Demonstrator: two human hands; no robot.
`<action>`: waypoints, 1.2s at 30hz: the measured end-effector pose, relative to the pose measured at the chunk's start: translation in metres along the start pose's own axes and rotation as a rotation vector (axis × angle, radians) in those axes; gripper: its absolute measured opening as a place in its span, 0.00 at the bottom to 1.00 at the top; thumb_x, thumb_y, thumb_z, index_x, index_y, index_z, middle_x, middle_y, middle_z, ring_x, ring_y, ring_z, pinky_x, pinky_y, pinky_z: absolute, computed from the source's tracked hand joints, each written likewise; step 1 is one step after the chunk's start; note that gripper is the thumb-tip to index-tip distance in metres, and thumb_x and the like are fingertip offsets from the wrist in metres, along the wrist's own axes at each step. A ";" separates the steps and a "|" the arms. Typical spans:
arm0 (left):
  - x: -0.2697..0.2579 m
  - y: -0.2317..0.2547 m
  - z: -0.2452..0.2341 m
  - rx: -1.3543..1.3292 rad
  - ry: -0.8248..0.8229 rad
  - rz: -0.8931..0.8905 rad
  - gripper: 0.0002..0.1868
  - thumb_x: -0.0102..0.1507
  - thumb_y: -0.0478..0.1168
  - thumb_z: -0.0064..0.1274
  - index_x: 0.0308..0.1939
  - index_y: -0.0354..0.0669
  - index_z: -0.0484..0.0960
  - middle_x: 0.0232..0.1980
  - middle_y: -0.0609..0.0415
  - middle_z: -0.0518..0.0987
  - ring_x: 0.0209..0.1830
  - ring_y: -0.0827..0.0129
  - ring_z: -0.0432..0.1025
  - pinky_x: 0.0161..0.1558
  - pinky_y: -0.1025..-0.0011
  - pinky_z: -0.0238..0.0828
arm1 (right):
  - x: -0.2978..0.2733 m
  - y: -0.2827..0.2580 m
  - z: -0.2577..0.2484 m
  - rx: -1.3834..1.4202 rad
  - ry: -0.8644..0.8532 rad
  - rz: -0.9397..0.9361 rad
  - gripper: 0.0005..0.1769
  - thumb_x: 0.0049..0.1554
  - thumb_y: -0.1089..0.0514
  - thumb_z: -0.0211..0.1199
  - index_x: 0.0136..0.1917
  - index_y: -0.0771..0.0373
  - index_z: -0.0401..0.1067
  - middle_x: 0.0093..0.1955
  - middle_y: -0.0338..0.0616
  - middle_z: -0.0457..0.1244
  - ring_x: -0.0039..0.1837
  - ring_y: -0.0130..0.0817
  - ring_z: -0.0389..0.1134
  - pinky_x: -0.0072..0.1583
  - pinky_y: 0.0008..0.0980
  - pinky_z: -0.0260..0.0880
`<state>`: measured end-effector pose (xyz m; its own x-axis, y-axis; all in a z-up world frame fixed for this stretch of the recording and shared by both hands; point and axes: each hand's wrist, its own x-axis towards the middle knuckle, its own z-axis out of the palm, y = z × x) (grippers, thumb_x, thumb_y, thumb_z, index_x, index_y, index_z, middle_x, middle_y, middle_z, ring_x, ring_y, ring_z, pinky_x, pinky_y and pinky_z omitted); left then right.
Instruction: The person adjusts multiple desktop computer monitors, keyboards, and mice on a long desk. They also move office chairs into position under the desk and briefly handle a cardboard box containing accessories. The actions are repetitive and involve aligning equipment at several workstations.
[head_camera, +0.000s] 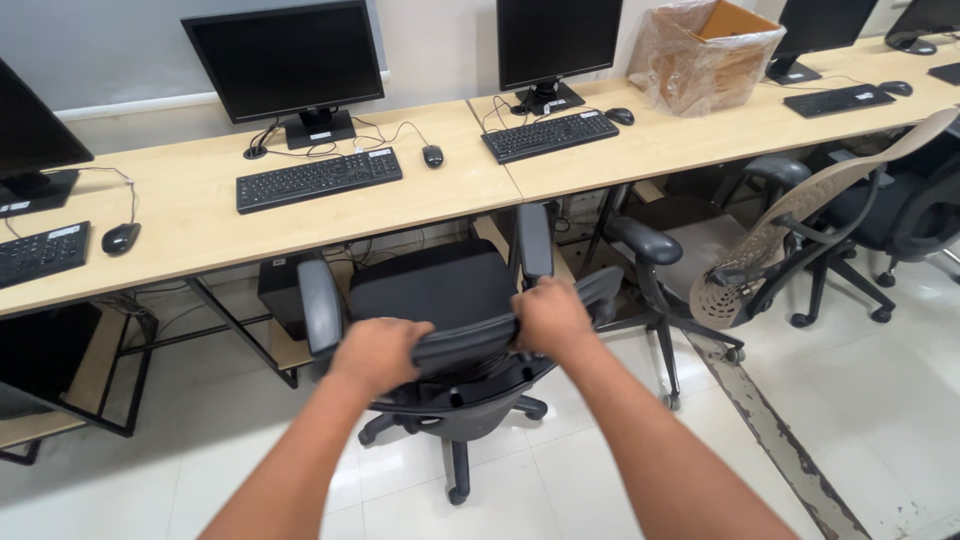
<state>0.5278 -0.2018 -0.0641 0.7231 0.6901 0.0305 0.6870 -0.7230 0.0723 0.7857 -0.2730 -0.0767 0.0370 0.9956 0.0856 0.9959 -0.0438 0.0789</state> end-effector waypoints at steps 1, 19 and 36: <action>0.000 -0.010 0.002 0.005 -0.004 -0.015 0.29 0.50 0.40 0.66 0.57 0.58 0.81 0.48 0.54 0.83 0.51 0.57 0.76 0.53 0.60 0.74 | 0.000 -0.009 0.000 0.027 0.010 0.012 0.26 0.37 0.39 0.81 0.43 0.53 0.79 0.44 0.40 0.70 0.59 0.42 0.67 0.62 0.43 0.62; 0.030 0.035 0.005 0.140 0.027 -0.231 0.26 0.56 0.36 0.64 0.56 0.48 0.72 0.52 0.54 0.76 0.56 0.55 0.72 0.54 0.46 0.67 | 0.029 0.017 0.013 -0.019 0.119 0.158 0.41 0.33 0.47 0.84 0.55 0.60 0.68 0.53 0.45 0.66 0.65 0.49 0.62 0.78 0.65 0.40; -0.007 -0.011 -0.040 -0.039 -0.028 -0.297 0.48 0.64 0.74 0.37 0.74 0.41 0.59 0.76 0.48 0.62 0.79 0.53 0.52 0.73 0.35 0.45 | 0.045 -0.059 -0.023 0.324 -0.037 -0.039 0.57 0.55 0.18 0.49 0.77 0.65 0.54 0.77 0.54 0.53 0.81 0.50 0.47 0.78 0.63 0.34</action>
<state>0.5123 -0.1971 -0.0256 0.4928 0.8698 -0.0250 0.8660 -0.4874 0.1121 0.7263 -0.2274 -0.0545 -0.0045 0.9986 0.0526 0.9709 0.0170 -0.2388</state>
